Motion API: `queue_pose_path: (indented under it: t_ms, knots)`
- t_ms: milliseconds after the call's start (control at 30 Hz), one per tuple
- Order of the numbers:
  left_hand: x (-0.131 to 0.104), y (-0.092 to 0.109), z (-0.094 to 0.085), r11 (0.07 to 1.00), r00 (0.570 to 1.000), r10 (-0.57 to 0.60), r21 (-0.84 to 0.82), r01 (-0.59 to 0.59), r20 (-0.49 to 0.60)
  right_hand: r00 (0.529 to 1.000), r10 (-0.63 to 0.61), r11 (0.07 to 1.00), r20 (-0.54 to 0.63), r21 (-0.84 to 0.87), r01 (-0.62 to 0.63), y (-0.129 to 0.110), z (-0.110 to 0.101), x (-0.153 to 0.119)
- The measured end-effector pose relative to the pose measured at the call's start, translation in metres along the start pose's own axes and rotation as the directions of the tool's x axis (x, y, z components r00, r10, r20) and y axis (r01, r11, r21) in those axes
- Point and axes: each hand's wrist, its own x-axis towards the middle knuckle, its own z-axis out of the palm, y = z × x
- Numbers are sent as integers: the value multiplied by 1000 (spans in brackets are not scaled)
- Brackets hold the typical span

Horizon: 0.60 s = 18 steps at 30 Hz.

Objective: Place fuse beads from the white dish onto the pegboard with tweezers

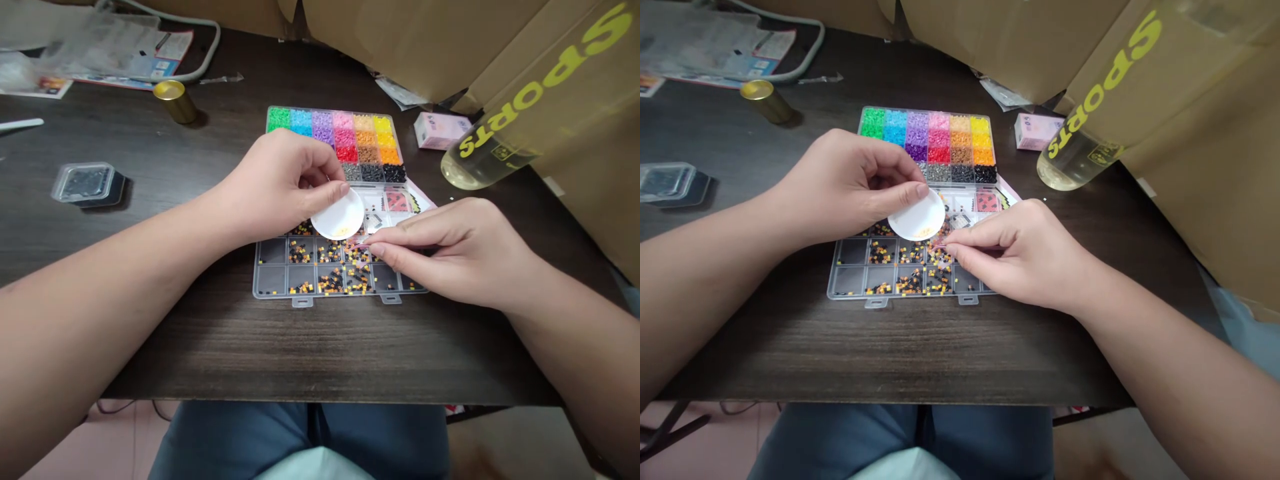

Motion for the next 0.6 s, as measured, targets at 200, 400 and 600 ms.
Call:
queue_pose_path:
  t_ms: [200, 400, 600]
  knots:
    - [0, -2, 1, 1000, 1000, 16, 3, -15, -10, 1000, -2, 1000, 7, -26, 2, -1, -1, 0]
    - [1, -2, 1, 1000, 1000, 10, 8, -10, -8, 1000, -15, 999, -4, -38, 15, 0, -3, 0]
    - [-1, 0, 0, 1000, 1000, 3, 30, -3, -15, 1000, -9, 999, 10, -34, 9, 1, -6, -1]
